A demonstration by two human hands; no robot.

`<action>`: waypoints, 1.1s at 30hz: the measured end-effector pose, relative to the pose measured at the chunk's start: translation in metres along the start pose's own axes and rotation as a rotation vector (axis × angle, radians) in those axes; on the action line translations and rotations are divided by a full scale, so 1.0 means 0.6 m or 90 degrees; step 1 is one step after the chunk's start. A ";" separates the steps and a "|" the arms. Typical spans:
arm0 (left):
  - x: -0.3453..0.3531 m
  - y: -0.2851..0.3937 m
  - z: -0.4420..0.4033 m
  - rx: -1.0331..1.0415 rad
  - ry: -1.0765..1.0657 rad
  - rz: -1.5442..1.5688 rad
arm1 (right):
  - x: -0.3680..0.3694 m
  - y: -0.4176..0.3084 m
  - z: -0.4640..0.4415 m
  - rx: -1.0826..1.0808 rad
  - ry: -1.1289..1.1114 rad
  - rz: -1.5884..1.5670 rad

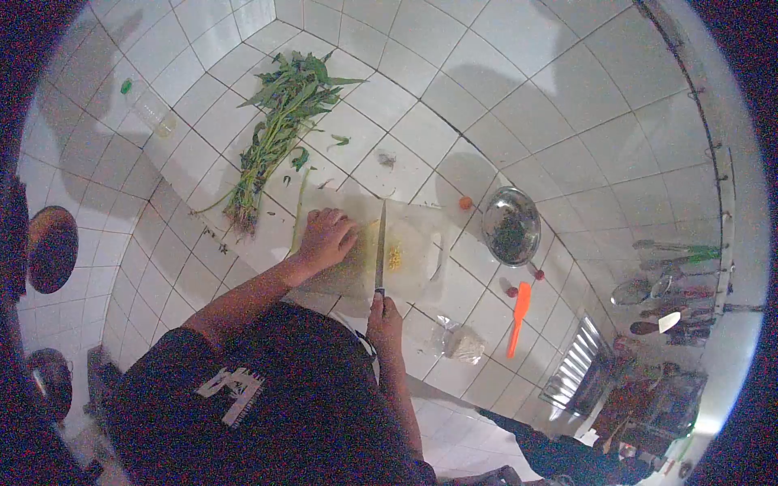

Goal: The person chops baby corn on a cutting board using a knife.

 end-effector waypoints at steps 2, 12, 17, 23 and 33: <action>0.008 0.005 -0.005 0.005 -0.003 -0.012 | -0.003 0.011 0.000 0.008 0.007 -0.008; 0.014 0.005 -0.005 -0.002 -0.016 -0.031 | -0.005 0.025 -0.007 0.003 0.000 -0.037; 0.014 0.005 -0.001 0.013 0.012 -0.052 | -0.003 0.021 -0.009 0.030 -0.011 -0.021; 0.015 0.004 0.002 0.013 -0.022 -0.032 | 0.001 0.023 -0.010 -0.015 -0.014 0.007; 0.005 0.006 0.013 0.000 -0.021 -0.022 | 0.015 0.029 -0.012 0.007 -0.022 -0.034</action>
Point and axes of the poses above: each hand's wrist, its own z-axis away from the middle knuckle, its own x-axis out of the palm, y = z × x, the point moved 1 cm from there along -z, towards the middle knuckle, and after that the axes turned 13 degrees about -z, right-handed, at the moved point
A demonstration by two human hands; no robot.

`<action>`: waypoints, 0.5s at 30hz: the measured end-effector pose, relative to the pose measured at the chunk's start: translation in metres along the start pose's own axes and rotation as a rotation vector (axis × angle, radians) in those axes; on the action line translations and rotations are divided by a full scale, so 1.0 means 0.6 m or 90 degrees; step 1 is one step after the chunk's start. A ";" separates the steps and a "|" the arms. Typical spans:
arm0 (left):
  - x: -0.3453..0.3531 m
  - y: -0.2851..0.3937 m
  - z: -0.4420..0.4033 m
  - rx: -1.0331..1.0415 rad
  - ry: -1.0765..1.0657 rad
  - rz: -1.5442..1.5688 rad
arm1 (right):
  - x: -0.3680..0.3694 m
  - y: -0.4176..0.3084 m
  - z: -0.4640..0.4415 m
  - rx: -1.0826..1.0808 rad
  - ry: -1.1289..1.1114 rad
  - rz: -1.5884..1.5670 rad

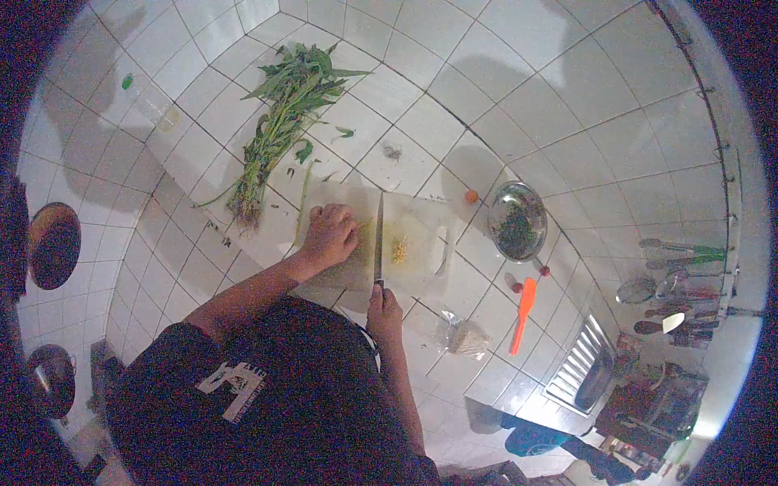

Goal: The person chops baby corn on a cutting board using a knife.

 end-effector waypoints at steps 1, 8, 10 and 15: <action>-0.002 0.001 0.002 -0.006 -0.002 0.001 | 0.001 0.001 -0.001 -0.004 0.006 0.029; -0.013 -0.004 0.025 -0.001 -0.009 0.016 | -0.005 -0.008 -0.001 -0.029 0.024 0.051; -0.016 -0.008 0.030 0.011 -0.014 0.001 | -0.016 -0.009 -0.003 0.026 0.042 0.032; -0.027 -0.021 0.042 0.001 -0.045 0.014 | -0.030 -0.003 -0.012 -0.001 0.080 0.033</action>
Point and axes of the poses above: each hand's wrist, its own z-axis away from the middle knuckle, its own x-axis out of the palm, y = z × x, the point moved 1 cm from there along -z, towards the middle knuckle, and after that the axes turned 13 degrees about -z, right-handed, at the moved point
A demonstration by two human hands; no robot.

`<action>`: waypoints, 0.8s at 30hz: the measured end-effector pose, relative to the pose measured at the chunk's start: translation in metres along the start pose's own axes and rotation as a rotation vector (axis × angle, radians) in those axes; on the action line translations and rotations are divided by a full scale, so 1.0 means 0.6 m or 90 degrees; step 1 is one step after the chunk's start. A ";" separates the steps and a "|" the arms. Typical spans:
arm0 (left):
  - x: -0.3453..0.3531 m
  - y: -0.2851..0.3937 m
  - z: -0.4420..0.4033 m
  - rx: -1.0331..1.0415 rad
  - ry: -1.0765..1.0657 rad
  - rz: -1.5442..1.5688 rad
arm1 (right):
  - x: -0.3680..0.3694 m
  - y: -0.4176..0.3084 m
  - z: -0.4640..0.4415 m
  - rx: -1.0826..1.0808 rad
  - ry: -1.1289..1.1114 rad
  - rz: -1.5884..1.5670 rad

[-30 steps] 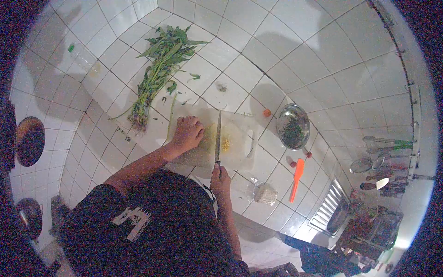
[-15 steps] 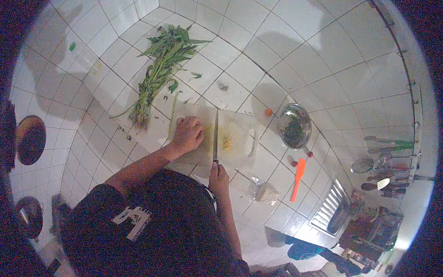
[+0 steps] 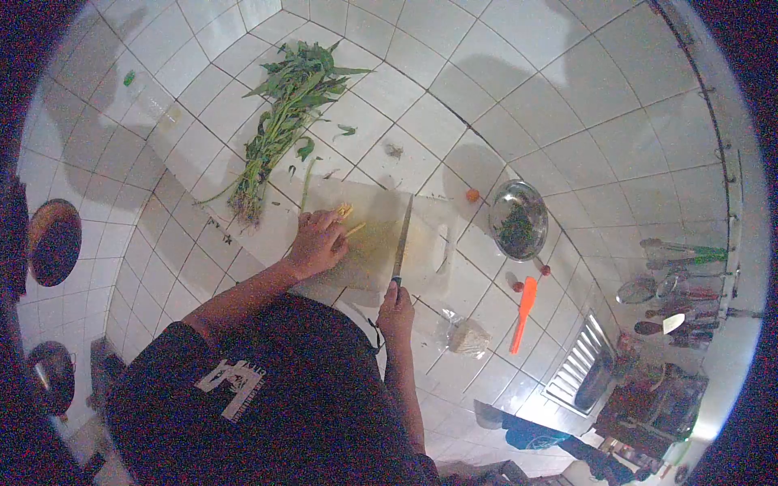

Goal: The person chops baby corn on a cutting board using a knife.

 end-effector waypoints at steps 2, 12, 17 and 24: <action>0.004 -0.002 0.002 -0.001 0.013 0.008 | 0.003 0.000 0.000 -0.003 -0.004 0.003; 0.045 0.011 -0.013 0.041 0.074 -0.016 | 0.030 -0.136 0.006 0.002 -0.152 0.148; 0.044 0.023 -0.006 0.057 0.078 -0.014 | 0.004 -0.192 0.027 0.025 -0.172 0.246; 0.057 0.014 -0.005 0.077 0.082 -0.002 | 0.033 -0.163 0.025 0.027 -0.162 0.239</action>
Point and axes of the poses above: each hand's wrist, its own z-axis away from the middle knuckle, its own x-axis out of the palm, y = z × x, the point moved 1 cm from there along -z, towards the middle knuckle, and after that the axes turned 13 degrees about -z, right-handed, at the moved point
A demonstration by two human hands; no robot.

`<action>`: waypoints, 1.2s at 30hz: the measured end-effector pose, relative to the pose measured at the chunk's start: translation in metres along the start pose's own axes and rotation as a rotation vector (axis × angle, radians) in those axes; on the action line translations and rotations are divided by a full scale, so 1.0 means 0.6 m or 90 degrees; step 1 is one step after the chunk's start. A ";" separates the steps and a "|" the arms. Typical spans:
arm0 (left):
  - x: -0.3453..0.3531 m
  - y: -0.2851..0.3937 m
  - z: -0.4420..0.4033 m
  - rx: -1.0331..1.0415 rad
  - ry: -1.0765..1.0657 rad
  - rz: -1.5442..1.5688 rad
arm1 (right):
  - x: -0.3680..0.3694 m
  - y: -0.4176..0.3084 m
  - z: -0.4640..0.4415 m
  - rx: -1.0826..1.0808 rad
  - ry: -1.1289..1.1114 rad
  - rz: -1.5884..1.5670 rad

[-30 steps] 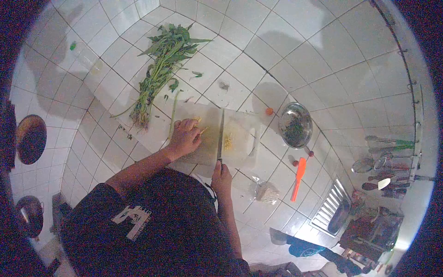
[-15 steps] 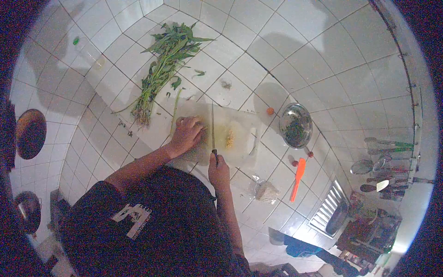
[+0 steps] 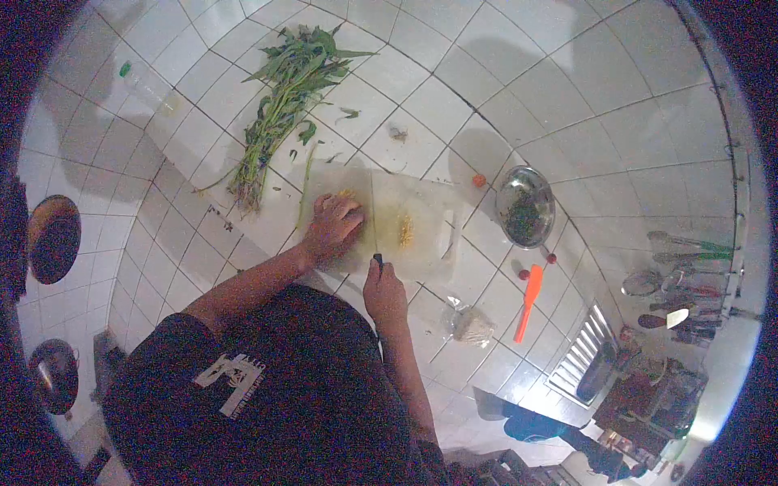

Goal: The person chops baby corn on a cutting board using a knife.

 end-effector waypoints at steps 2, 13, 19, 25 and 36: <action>0.000 -0.002 0.001 0.020 0.001 -0.019 | 0.019 0.013 -0.021 -0.008 0.002 0.013; -0.010 0.003 -0.005 -0.009 -0.013 0.031 | -0.016 -0.026 -0.004 -0.025 -0.003 0.058; -0.006 -0.001 -0.003 -0.008 -0.041 0.022 | 0.034 0.008 -0.043 -0.039 0.020 0.041; 0.000 -0.003 -0.008 -0.040 -0.045 0.034 | 0.017 0.002 -0.045 -0.058 0.006 0.063; 0.003 -0.006 -0.001 -0.023 -0.037 -0.007 | 0.048 0.009 -0.045 -0.059 0.026 0.036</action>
Point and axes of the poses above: each hand's wrist, its own z-axis away from the middle knuckle, its own x-axis out of the palm, y = z × x, the point moved 1 cm from there along -z, towards the middle knuckle, and after that the axes turned 13 degrees about -z, right-handed, at the moved point
